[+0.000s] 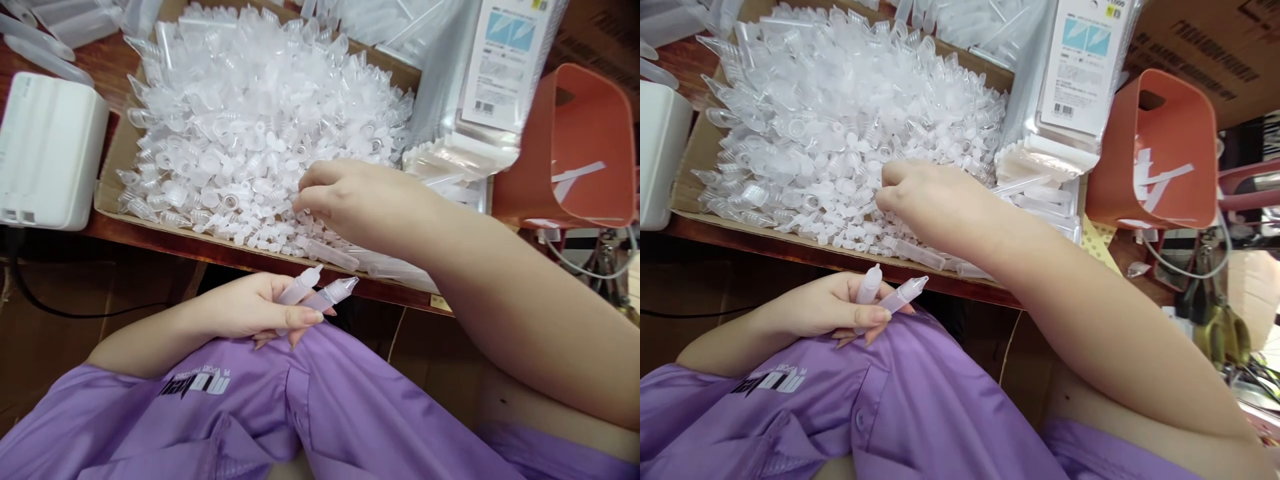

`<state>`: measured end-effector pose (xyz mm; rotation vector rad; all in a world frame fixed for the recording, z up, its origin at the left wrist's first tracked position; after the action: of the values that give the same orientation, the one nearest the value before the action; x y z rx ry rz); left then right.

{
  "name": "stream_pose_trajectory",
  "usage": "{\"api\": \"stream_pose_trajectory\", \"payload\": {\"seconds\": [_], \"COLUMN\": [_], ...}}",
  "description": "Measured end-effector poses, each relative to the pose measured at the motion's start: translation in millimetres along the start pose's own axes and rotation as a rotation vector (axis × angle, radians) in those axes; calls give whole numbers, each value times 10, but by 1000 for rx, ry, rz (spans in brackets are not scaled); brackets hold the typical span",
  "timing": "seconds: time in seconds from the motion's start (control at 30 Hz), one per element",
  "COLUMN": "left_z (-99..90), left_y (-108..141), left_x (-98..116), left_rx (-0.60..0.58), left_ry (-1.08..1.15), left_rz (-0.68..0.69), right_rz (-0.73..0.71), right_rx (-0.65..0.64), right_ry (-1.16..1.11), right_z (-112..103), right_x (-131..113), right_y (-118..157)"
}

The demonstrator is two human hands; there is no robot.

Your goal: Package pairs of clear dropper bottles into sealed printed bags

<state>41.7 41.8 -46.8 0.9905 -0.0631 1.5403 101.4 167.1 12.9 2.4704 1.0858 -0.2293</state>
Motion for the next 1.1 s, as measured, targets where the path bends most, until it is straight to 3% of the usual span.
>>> {"api": "stream_pose_trajectory", "payload": {"seconds": [0.13, 0.5, 0.6, 0.7, 0.8, 0.9, 0.97, 1.1], "left_z": [7, 51, 65, 105, 174, 229, 246, 283], "left_y": [-28, -88, -103, -134, -157, -165, -171, -196], "left_x": [15, 21, 11, -3, 2, -11, -39, -94], "left_rx": [-12, -37, -53, -118, -197, -220, -206, -210], "left_ry": [-23, -11, 48, 137, 208, 216, 200, 116], "left_rz": [-3, 15, 17, 17, 2, -60, -113, -154], "right_rz": [25, 8, 90, 184, 219, 219, 196, -11], "right_rx": [-61, 35, 190, 306, 228, 87, 67, 76], "right_ry": [208, 137, -119, -581, -949, -1103, -1056, -702], "right_z": [17, -64, -203, -266, -133, 46, 78, -37], "right_x": [6, 32, 139, 262, 233, 114, 68, -85], "right_y": [-12, 9, 159, 436, 671, 815, 870, 909]}}
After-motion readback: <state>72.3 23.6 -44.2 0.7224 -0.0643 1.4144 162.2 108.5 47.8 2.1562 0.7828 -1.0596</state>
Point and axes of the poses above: each hand's wrist, its own y-axis away from the middle knuckle, its own z-axis out of the palm, x = y × z, the point moved 8 cm from there along -y, towards the middle knuckle, and after that the axes turned 3 degrees about -x, right-handed, at the moved point
